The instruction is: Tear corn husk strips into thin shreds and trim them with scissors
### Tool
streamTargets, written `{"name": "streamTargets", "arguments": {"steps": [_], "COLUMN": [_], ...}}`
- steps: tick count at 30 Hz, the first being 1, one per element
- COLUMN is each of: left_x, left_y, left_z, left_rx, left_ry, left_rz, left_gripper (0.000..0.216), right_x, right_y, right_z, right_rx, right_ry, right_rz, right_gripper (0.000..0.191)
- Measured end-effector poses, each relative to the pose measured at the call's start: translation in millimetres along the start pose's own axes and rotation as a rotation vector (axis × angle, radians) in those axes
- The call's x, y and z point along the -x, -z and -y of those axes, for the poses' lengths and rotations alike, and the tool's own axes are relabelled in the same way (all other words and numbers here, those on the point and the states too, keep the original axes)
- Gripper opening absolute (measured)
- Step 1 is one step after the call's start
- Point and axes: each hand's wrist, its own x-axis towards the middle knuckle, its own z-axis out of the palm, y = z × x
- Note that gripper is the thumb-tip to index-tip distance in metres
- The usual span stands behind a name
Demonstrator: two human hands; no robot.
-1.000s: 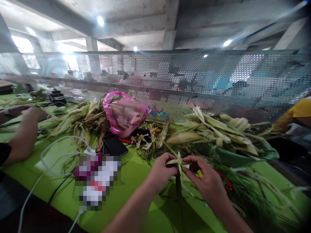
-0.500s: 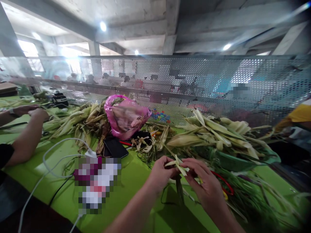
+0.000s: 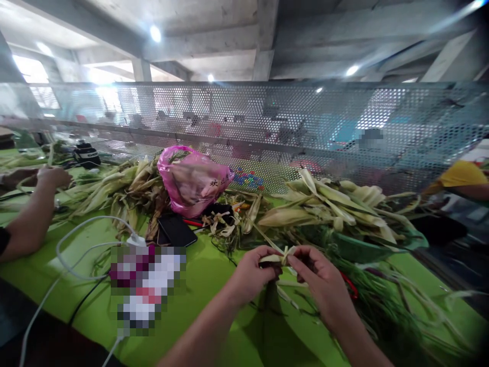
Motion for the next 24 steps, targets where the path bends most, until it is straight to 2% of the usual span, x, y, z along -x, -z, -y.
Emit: {"name": "streamTargets", "arguments": {"steps": [4,8,13,17,24], "left_x": [-0.8,-1.5,0.6,0.8,2.9], "left_y": [2.2,3.9,4.5,4.0,1.5], "left_z": [1.5,2.8,0.8,1.6,-1.4], "left_rx": [-0.047,-0.088,-0.106,-0.106,0.078], "left_ry": [-0.008,0.018,-0.001,-0.013,0.035], "left_rz": [-0.004,-0.009,0.030,0.065,0.130], "left_gripper": [0.022,0.020,0.017,0.014,0.027], "right_x": [-1.1,-2.5,-3.8,-5.5,-7.5], "right_y": [0.7,0.8,1.3,2.3,3.1], "right_z": [-1.0,-3.2,-1.3,-4.2,-9.2], "right_rx": [-0.009,-0.100,-0.178,-0.185,-0.393], "right_ry": [-0.026,-0.042,-0.125,-0.078,-0.177], "right_rz": [0.051,0.025,0.151,0.088,0.040], "right_gripper": [0.039,0.035,0.030,0.024,0.027]}}
